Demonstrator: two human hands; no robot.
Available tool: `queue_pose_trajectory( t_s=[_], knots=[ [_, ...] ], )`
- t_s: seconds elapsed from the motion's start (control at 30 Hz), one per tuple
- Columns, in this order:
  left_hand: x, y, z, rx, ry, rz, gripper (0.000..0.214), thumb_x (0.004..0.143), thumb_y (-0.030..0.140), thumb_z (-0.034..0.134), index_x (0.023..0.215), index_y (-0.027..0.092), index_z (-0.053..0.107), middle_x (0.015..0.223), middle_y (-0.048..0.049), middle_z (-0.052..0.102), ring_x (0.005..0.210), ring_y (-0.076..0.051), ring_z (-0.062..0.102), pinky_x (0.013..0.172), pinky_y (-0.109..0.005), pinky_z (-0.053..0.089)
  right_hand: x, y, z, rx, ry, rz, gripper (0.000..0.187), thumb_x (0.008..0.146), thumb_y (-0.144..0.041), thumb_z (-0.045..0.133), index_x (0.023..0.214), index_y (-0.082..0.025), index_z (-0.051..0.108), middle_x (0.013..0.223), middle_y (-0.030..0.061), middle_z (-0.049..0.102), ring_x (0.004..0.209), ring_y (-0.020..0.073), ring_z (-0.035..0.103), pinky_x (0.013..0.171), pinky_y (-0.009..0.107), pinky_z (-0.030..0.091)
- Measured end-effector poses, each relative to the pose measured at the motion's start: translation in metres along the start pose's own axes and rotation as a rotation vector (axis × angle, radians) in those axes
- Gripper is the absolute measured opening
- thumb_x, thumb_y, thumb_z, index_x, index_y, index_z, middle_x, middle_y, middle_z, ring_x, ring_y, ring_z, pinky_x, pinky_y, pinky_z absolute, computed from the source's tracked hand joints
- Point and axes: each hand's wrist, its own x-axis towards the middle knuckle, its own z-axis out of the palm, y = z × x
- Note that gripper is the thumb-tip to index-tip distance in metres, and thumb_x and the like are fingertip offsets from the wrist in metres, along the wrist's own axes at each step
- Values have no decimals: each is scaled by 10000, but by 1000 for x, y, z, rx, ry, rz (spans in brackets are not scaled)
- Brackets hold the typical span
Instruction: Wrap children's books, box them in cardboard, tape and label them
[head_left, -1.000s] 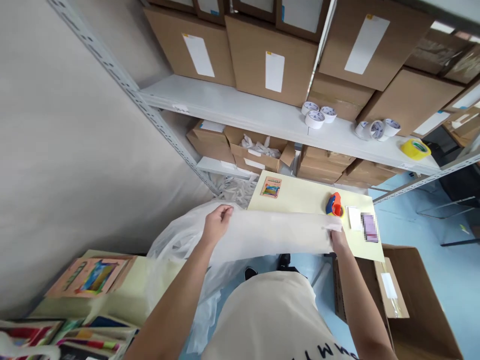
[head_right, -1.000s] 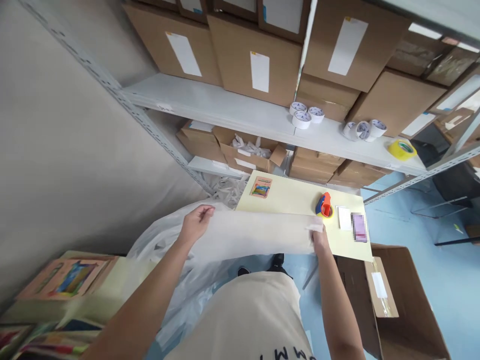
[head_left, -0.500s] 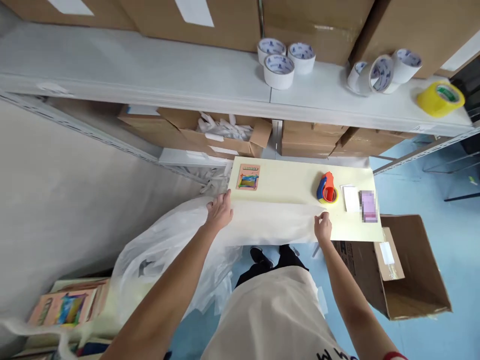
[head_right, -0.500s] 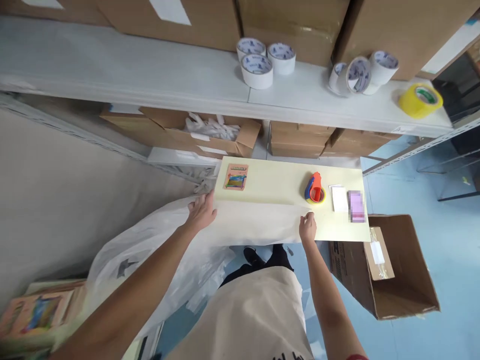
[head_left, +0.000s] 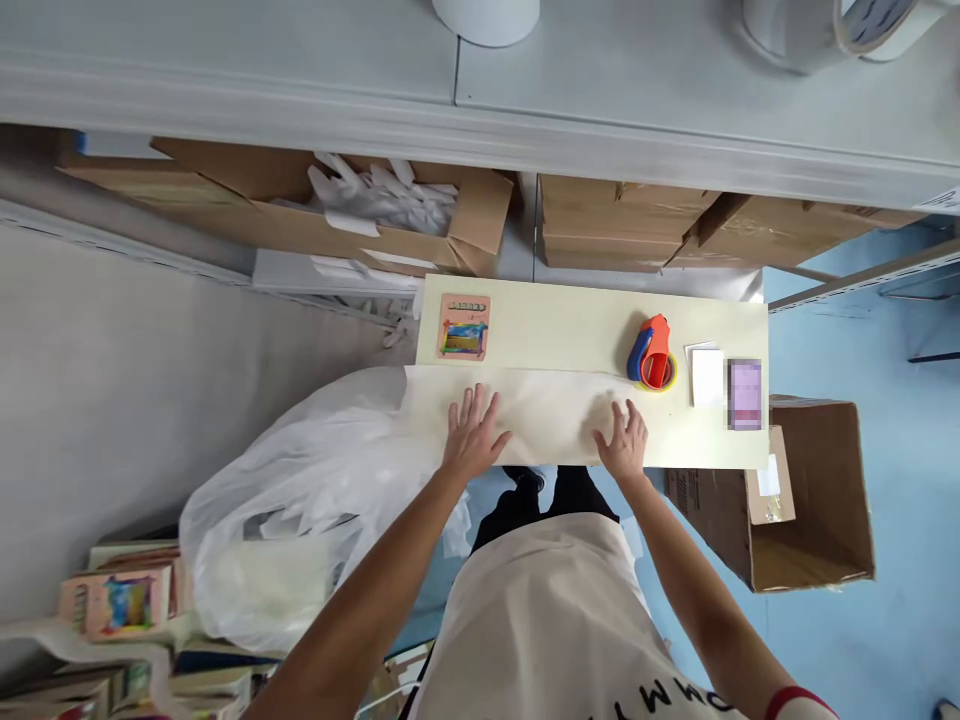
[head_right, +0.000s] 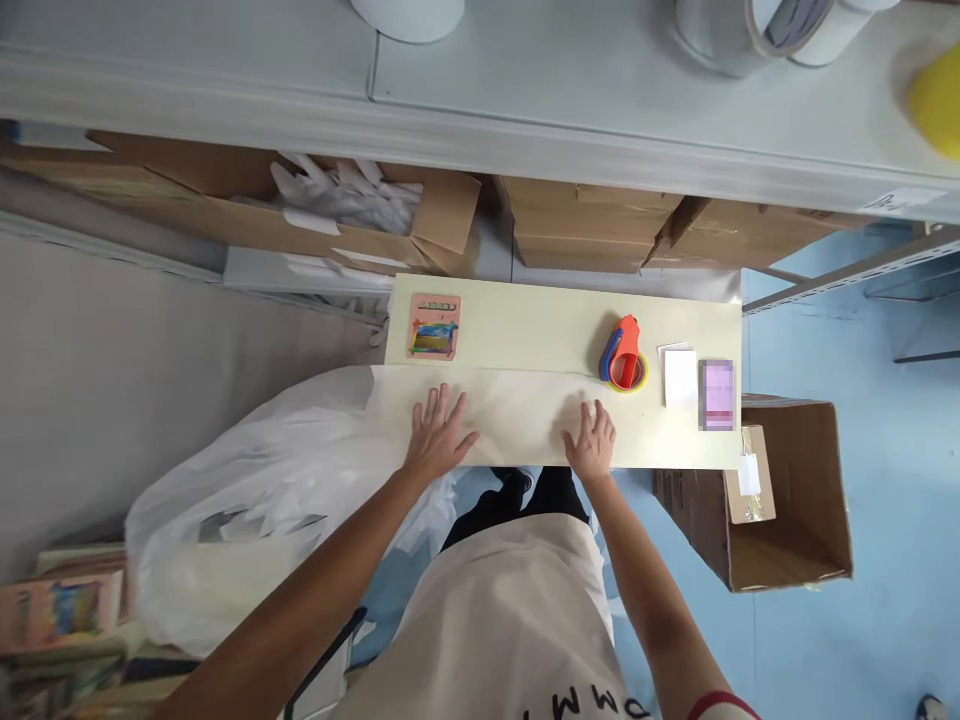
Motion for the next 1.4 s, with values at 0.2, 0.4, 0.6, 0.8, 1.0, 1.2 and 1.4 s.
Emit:
queue_pose_trajectory(
  t_s=[0.2, 0.4, 0.6, 0.8, 1.0, 1.2, 1.4],
  knots=[
    [8, -14, 12, 31, -195, -102, 1082, 713, 625, 675, 1543, 113, 204, 1604, -294, 45, 1474, -473, 51, 1108, -664, 154, 10, -13, 4, -103, -215, -75, 807, 800, -424, 678, 1479, -135, 352, 1574, 233, 272, 1443, 388, 225, 1112, 568, 210],
    [11, -19, 11, 19, -240, -172, 1107, 708, 679, 654, 1559, 185, 147, 1614, -267, -38, 1466, -500, -6, 1066, -716, 160, 18, -12, -2, -202, -254, -84, 838, 818, -548, 635, 1492, -143, 343, 1583, 229, 256, 1452, 390, 214, 1103, 572, 209],
    [9, -17, 13, 12, -259, -176, 1107, 707, 664, 667, 1560, 190, 146, 1618, -253, -47, 1464, -504, -15, 1064, -723, 160, 16, -12, -5, -308, -259, -93, 809, 843, -575, 585, 1488, -147, 351, 1582, 215, 272, 1452, 361, 229, 1110, 568, 204],
    [-1, -18, 7, -76, -157, -113, 1070, 709, 680, 656, 1550, 192, 210, 1627, -232, -2, 1466, -500, -3, 1086, -722, 111, 16, -24, -11, -243, -90, -166, 834, 836, -637, 550, 1471, -129, 368, 1539, 244, 337, 1435, 404, 257, 1101, 629, 220],
    [37, -53, -27, -331, 183, -119, 809, 821, 559, 594, 1482, 160, 351, 1605, -207, 207, 1481, -377, 176, 1135, -567, 246, 64, -111, 17, 264, -154, -239, 753, 821, -561, 621, 1429, -158, 435, 1440, 201, 485, 1358, 331, 426, 1091, 538, 375],
    [122, -106, -43, -632, 139, -321, 337, 765, 269, 658, 1085, 169, 623, 1027, -105, 700, 1059, -265, 631, 965, -390, 453, 128, -193, 76, 869, -361, 295, 846, 704, -595, 728, 1388, -163, 482, 1426, 160, 525, 1322, 318, 492, 1076, 477, 426],
    [153, -116, -35, -1041, 95, -395, 144, 667, 142, 663, 809, 167, 663, 688, -2, 639, 708, -160, 621, 732, -271, 486, 140, -214, 96, 1145, -318, 376, 933, 668, -561, 778, 1431, -170, 410, 1446, 126, 505, 1389, 288, 416, 1140, 465, 353]
  ],
)
